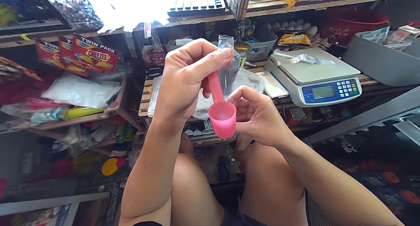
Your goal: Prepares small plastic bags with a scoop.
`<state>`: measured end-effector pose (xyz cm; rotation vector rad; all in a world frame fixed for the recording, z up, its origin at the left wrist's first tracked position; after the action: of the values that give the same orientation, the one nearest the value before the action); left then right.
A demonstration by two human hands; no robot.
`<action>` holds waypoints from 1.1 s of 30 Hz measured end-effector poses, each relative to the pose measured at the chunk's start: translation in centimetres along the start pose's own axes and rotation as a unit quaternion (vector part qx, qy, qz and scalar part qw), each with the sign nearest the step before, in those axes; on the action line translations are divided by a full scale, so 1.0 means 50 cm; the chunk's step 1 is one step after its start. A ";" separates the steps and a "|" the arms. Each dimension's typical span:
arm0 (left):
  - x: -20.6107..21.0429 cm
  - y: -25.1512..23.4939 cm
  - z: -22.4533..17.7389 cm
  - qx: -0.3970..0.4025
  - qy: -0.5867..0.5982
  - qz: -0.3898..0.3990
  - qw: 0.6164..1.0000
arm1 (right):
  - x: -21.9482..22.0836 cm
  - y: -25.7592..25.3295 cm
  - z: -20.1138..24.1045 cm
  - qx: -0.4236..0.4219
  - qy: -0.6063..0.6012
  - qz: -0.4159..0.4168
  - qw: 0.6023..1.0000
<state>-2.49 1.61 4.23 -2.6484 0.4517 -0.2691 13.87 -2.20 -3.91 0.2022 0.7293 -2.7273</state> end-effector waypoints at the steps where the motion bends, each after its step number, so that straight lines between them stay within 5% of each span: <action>1: 0.000 0.001 -0.002 -0.001 0.004 0.002 1.000 | -0.001 0.001 -0.001 -0.002 0.008 -0.008 1.000; 12: 0.018 -0.006 -0.012 0.001 -0.005 0.048 0.999 | -0.015 -0.003 0.025 -0.053 0.077 0.040 0.995; 15: 0.044 -0.014 -0.009 0.004 -0.031 0.063 0.998 | -0.034 -0.022 0.073 -0.086 0.086 -0.040 0.992; 18: 0.056 -0.028 -0.012 -0.002 -0.055 0.057 0.997 | -0.038 -0.032 0.082 -0.079 0.073 -0.100 0.989; 33: 0.050 -0.070 -0.067 -0.058 -0.088 0.009 0.994 | -0.037 0.002 0.045 -0.009 0.001 -0.089 0.996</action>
<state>-0.08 2.40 9.05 -2.7482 0.4455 -0.0024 15.50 -2.93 -1.65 0.1434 0.8077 -2.8876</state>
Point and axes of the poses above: each hand's wrist, its own y-axis away from the middle knuckle, its own x-axis out of the palm, z = x × y, the point moved 4 cm from there along -y, towards the middle knuckle, and after that the axes turned 1 degree about -x, right-handed, at the moved point
